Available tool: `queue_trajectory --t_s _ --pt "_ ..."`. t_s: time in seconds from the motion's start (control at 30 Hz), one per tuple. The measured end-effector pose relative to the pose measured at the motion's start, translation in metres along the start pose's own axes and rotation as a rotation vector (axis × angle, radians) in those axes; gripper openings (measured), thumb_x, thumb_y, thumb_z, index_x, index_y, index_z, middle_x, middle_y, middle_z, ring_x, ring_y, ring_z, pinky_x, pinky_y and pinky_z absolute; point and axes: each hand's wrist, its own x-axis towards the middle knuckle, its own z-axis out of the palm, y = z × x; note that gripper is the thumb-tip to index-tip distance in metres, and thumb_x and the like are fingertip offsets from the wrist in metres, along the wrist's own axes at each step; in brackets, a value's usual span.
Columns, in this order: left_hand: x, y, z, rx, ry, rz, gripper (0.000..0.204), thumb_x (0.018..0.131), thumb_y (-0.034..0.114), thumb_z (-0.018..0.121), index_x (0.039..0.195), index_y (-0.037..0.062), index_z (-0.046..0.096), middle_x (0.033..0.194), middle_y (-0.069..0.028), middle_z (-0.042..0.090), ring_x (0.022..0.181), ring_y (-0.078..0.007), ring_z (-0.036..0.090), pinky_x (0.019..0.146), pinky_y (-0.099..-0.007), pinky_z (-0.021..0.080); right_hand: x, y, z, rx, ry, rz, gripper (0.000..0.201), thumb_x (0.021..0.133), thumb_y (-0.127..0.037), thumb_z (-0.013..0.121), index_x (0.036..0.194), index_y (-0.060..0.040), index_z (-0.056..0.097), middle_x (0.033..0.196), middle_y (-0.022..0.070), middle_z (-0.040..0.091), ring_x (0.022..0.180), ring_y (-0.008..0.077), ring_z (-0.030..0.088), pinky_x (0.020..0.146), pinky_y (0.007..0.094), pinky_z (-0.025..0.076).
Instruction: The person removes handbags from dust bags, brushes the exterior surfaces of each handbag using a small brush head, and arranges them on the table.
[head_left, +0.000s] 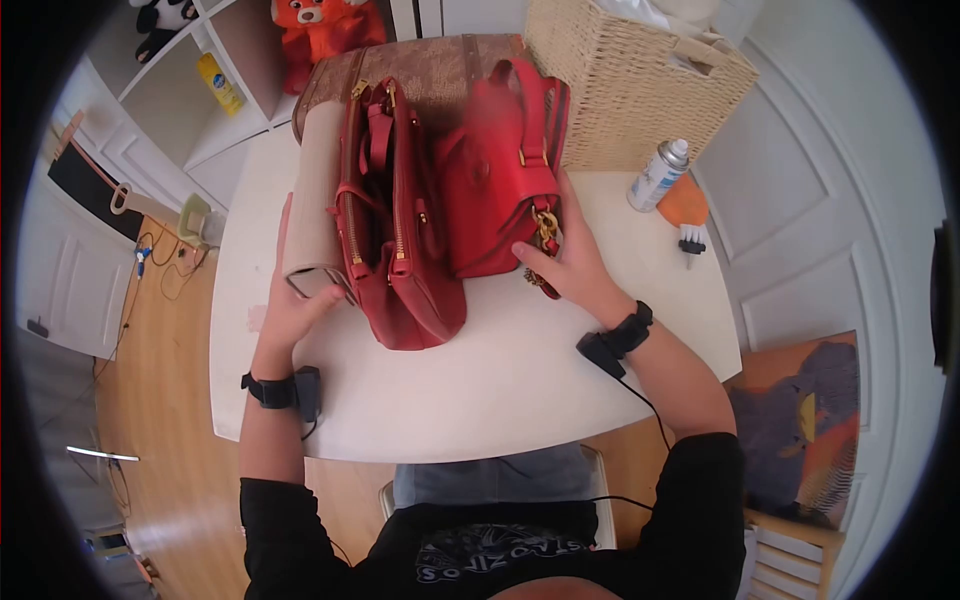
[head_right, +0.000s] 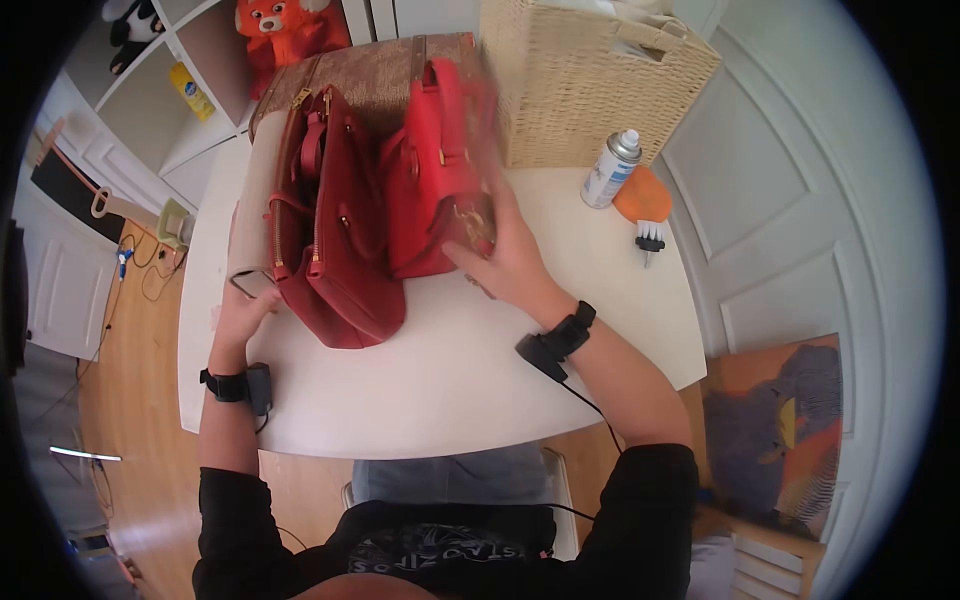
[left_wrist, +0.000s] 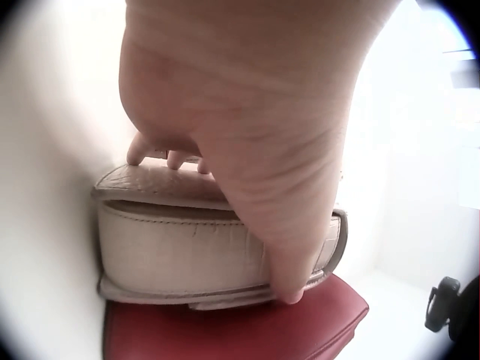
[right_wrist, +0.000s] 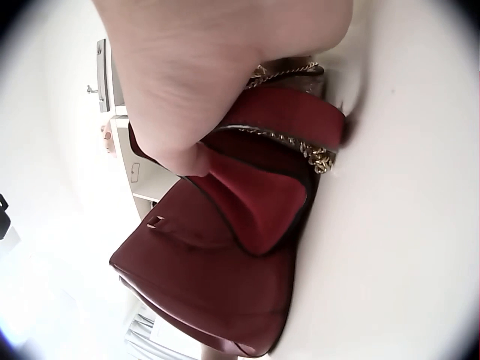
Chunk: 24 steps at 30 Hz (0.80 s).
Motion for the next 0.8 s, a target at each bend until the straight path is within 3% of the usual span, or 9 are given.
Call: queue_trajectory --t_s 0.07,0.13,0.23,0.3,0.37,0.43,0.57,0.63,0.8 --pt "-0.001 0.002 -0.002 -0.015 0.006 -0.019 0.136 0.079 0.049 0.096 0.173 0.0034 0.009 0.168 -0.0167 0.038 0.152 -0.0281 0.044 0.122 -0.044 0.04 0.001 -0.001 0.002 0.054 -0.044 0.11 0.113 0.089 -0.013 0.085 0.17 0.0026 0.007 0.169 0.025 0.032 0.153 0.0317 0.042 0.124 0.0441 0.037" --pt "0.001 0.005 -0.001 -0.018 0.002 -0.032 0.133 0.081 0.048 0.095 0.173 0.0025 0.01 0.167 -0.0167 0.039 0.151 -0.0277 0.044 0.122 -0.0437 0.04 0.003 0.004 0.005 -0.011 -0.023 -0.103 0.118 0.087 -0.017 0.089 0.17 0.0032 0.008 0.169 0.0237 0.03 0.154 0.0304 0.04 0.126 0.0424 0.035" --pt "0.004 0.011 0.012 -0.084 0.036 -0.01 0.137 0.077 0.052 0.096 0.173 0.0023 0.011 0.169 -0.0167 0.034 0.153 -0.029 0.04 0.123 -0.0452 0.038 0.008 -0.002 0.014 0.069 0.045 -0.076 0.12 0.084 -0.021 0.093 0.168 0.0035 0.011 0.166 0.0234 0.034 0.154 0.0304 0.04 0.126 0.043 0.036" --pt "0.009 0.014 0.021 0.275 0.132 0.432 0.141 0.073 0.057 0.097 0.172 0.0027 0.013 0.17 -0.0166 0.029 0.155 -0.0312 0.036 0.125 -0.0462 0.035 0.009 -0.015 0.02 0.051 0.105 -0.051 0.121 0.083 -0.024 0.094 0.168 0.0038 0.013 0.165 0.0233 0.036 0.152 0.0305 0.042 0.125 0.0435 0.038" --pt "0.005 0.022 0.033 0.163 0.162 0.452 0.142 0.071 0.058 0.098 0.172 0.003 0.014 0.169 -0.0166 0.029 0.155 -0.0324 0.035 0.125 -0.0467 0.034 0.01 -0.02 0.024 0.039 0.153 -0.032 0.121 0.082 -0.026 0.095 0.167 0.0041 0.014 0.163 0.0232 0.038 0.15 0.0305 0.045 0.123 0.044 0.04" --pt "0.001 0.031 0.032 0.058 0.193 0.466 0.143 0.069 0.059 0.098 0.172 0.0033 0.016 0.167 -0.0166 0.029 0.155 -0.0336 0.034 0.126 -0.0472 0.033 0.01 -0.019 0.03 -0.039 0.232 -0.013 0.115 0.079 -0.018 0.096 0.163 0.0034 0.021 0.163 0.0229 0.039 0.137 0.0356 0.056 0.109 0.0457 0.053" --pt "0.001 0.032 0.024 0.367 0.203 0.434 0.139 0.071 0.053 0.099 0.172 0.0055 0.017 0.165 -0.0179 0.032 0.155 -0.0343 0.035 0.126 -0.0477 0.033 0.006 -0.021 0.024 -0.256 0.249 -0.008 0.106 0.082 -0.02 0.09 0.161 0.0057 0.023 0.158 0.0275 0.044 0.133 0.0404 0.06 0.104 0.0444 0.055" --pt "0.001 0.029 0.023 0.416 0.228 0.426 0.136 0.072 0.05 0.099 0.172 0.0063 0.017 0.166 -0.0184 0.031 0.156 -0.0342 0.034 0.126 -0.0478 0.034 0.003 -0.028 0.016 -0.294 0.236 0.134 0.098 0.085 -0.021 0.084 0.159 0.0073 0.027 0.154 0.0309 0.047 0.128 0.0454 0.063 0.1 0.0446 0.058" --pt "0.0 0.038 0.034 -0.064 0.135 0.336 0.128 0.081 0.033 0.096 0.173 0.0096 0.009 0.165 -0.0186 0.039 0.15 -0.0325 0.046 0.121 -0.0458 0.041 -0.005 -0.048 0.017 -0.733 0.249 -0.089 0.095 0.084 -0.023 0.082 0.16 0.007 0.032 0.157 0.0322 0.045 0.124 0.0466 0.066 0.096 0.0474 0.06"
